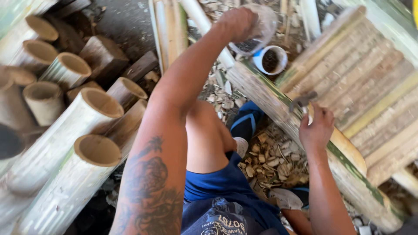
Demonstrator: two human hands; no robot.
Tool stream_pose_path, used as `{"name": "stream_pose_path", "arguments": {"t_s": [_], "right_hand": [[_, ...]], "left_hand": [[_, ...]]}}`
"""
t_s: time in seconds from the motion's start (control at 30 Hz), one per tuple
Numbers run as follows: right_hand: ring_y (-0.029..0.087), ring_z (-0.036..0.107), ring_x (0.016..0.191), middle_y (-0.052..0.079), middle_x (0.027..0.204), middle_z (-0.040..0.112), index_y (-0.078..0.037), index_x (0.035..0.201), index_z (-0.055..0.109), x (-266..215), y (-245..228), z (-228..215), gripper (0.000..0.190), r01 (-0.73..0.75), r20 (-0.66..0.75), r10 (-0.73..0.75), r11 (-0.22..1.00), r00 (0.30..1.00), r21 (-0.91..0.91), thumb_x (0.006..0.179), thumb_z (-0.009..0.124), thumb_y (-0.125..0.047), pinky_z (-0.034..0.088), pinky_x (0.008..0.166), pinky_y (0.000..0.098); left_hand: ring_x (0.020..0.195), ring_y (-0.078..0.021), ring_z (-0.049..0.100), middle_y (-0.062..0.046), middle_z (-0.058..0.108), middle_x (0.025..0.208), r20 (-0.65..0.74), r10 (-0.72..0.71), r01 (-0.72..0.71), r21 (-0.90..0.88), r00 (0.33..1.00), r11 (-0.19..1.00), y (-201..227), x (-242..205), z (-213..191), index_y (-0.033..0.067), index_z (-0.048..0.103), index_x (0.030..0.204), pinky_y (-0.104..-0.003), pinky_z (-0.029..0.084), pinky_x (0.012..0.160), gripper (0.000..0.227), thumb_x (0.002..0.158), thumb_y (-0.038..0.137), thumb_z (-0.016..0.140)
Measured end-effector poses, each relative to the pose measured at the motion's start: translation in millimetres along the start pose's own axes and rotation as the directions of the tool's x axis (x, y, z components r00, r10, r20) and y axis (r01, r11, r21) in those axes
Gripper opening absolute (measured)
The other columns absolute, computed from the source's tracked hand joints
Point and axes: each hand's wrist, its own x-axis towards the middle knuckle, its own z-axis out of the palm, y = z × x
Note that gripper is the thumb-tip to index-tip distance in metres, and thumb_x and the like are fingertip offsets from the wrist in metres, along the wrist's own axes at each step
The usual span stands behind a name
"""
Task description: The person assembles a bamboo structure by cutting bamboo strips with a hand saw, fitting them into a frame, and securing them with a hammer and nails. The person repeatedly measures, cuts, and hammers pieces into place.
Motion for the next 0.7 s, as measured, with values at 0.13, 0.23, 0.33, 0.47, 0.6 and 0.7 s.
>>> {"name": "stream_pose_path", "arguments": {"t_s": [0.13, 0.23, 0.33, 0.47, 0.6, 0.7], "right_hand": [[0.036, 0.067, 0.100, 0.018, 0.110, 0.068, -0.008, 0.133, 0.068, 63.0, -61.5, -4.3, 0.032, 0.042, 0.143, -0.089, 0.951, 0.986, 0.307, 0.101, 0.068, -0.011, 0.054, 0.087, 0.0458], [0.033, 0.071, 0.089, 0.017, 0.104, 0.071, -0.008, 0.128, 0.069, 92.3, -118.8, -0.7, 0.029, 0.038, 0.277, -0.184, 0.887, 0.943, 0.461, 0.099, 0.068, -0.011, 0.056, 0.079, 0.0424], [0.035, 0.071, 0.086, 0.019, 0.103, 0.072, -0.007, 0.126, 0.070, 119.4, -162.6, 2.4, 0.030, 0.148, 0.302, -0.334, 0.851, 0.893, 0.504, 0.097, 0.068, -0.009, 0.056, 0.077, 0.0424], [0.034, 0.072, 0.087, 0.019, 0.102, 0.072, -0.009, 0.127, 0.069, 139.6, -192.9, 4.8, 0.031, 0.194, 0.343, -0.421, 0.823, 0.840, 0.534, 0.096, 0.067, -0.010, 0.056, 0.077, 0.0419], [0.034, 0.072, 0.086, 0.020, 0.102, 0.073, -0.010, 0.127, 0.069, 138.3, -200.7, 9.8, 0.030, 0.179, 0.383, -0.416, 0.834, 0.825, 0.521, 0.097, 0.068, -0.013, 0.056, 0.076, 0.0412], [0.033, 0.074, 0.086, 0.020, 0.100, 0.074, -0.010, 0.126, 0.070, 133.7, -201.1, 13.7, 0.029, 0.173, 0.400, -0.410, 0.842, 0.820, 0.510, 0.097, 0.067, -0.013, 0.057, 0.077, 0.0411]], "left_hand": [[0.091, -0.0433, 0.070, -0.023, 0.075, 0.094, -0.339, -0.404, 0.262, -0.395, 0.850, 0.881, -91.8, -58.0, 14.8, 0.0066, 0.072, 0.097, -0.053, 0.056, 0.083, 0.023, 0.093, 0.026, 0.059], [0.095, -0.0428, 0.069, -0.026, 0.072, 0.101, -0.119, -0.733, 0.628, -0.436, 0.670, 0.645, -118.0, -118.9, 65.8, 0.0069, 0.072, 0.096, -0.053, 0.055, 0.088, 0.024, 0.094, 0.024, 0.054], [0.112, -0.0389, 0.067, -0.024, 0.061, 0.131, 0.121, -0.853, 0.828, -0.343, 0.508, 0.444, -106.9, -179.4, 114.3, 0.0063, 0.061, 0.125, -0.049, 0.057, 0.095, 0.033, 0.094, 0.012, 0.055], [0.129, -0.0404, 0.051, -0.017, 0.047, 0.144, -0.292, -0.876, 0.836, -0.291, 0.385, 0.464, -82.3, -237.7, 150.2, 0.0045, 0.044, 0.145, -0.051, 0.048, 0.104, 0.069, 0.083, 0.018, 0.070], [0.120, -0.0447, 0.051, -0.024, 0.050, 0.138, -0.350, -0.923, 0.816, -0.478, 0.161, 0.324, -81.5, -259.8, 171.8, 0.0010, 0.045, 0.144, -0.054, 0.047, 0.094, 0.073, 0.080, 0.022, 0.072], [0.115, -0.0436, 0.060, -0.021, 0.062, 0.130, -0.136, -0.991, 0.812, -0.576, 0.020, 0.095, -98.2, -265.7, 180.2, 0.0087, 0.062, 0.129, -0.053, 0.051, 0.096, 0.038, 0.093, 0.022, 0.064]]}}
